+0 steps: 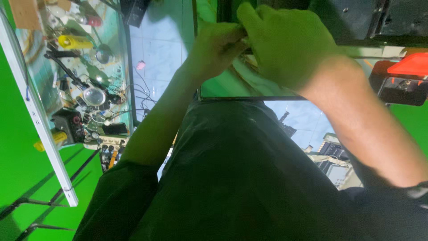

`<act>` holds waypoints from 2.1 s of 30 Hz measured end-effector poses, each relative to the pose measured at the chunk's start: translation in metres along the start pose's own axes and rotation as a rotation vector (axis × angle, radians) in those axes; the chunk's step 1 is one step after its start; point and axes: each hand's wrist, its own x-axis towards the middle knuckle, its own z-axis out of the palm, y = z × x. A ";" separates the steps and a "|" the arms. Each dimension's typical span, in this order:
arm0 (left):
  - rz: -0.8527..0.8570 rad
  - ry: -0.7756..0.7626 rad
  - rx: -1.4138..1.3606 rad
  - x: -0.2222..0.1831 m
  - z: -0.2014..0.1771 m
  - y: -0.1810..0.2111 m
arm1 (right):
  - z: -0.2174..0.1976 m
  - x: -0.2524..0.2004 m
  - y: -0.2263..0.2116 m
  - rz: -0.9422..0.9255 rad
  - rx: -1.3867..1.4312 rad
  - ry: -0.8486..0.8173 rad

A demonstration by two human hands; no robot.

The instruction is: The person uses a screwdriver to remove screws from the internal component of an electronic device, then detaches a wire from a plastic housing and removes a small piece by hand.

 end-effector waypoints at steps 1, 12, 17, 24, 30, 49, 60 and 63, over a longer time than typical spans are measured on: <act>0.023 0.017 -0.021 0.001 -0.003 -0.001 | -0.001 0.003 0.001 0.039 0.003 -0.098; 0.078 -0.060 -0.123 0.022 -0.022 -0.002 | 0.006 0.015 -0.002 0.260 -0.007 -0.093; 0.024 -0.028 -0.173 0.028 -0.026 -0.005 | 0.014 0.018 0.004 0.180 -0.004 -0.074; 0.106 -0.035 -0.254 0.033 -0.032 0.003 | -0.001 0.021 -0.006 0.330 -0.059 -0.183; 0.144 -0.018 -0.259 0.043 -0.018 -0.002 | 0.004 0.023 -0.006 0.388 -0.069 -0.226; 0.150 -0.248 -0.143 0.033 -0.021 -0.006 | 0.000 0.007 -0.018 0.506 -0.137 -0.458; 0.280 -0.146 -0.314 0.030 -0.021 0.004 | 0.007 0.003 -0.014 0.348 -0.155 -0.287; 0.196 -0.171 -0.280 0.030 -0.020 0.003 | 0.010 -0.002 -0.015 0.346 -0.107 -0.322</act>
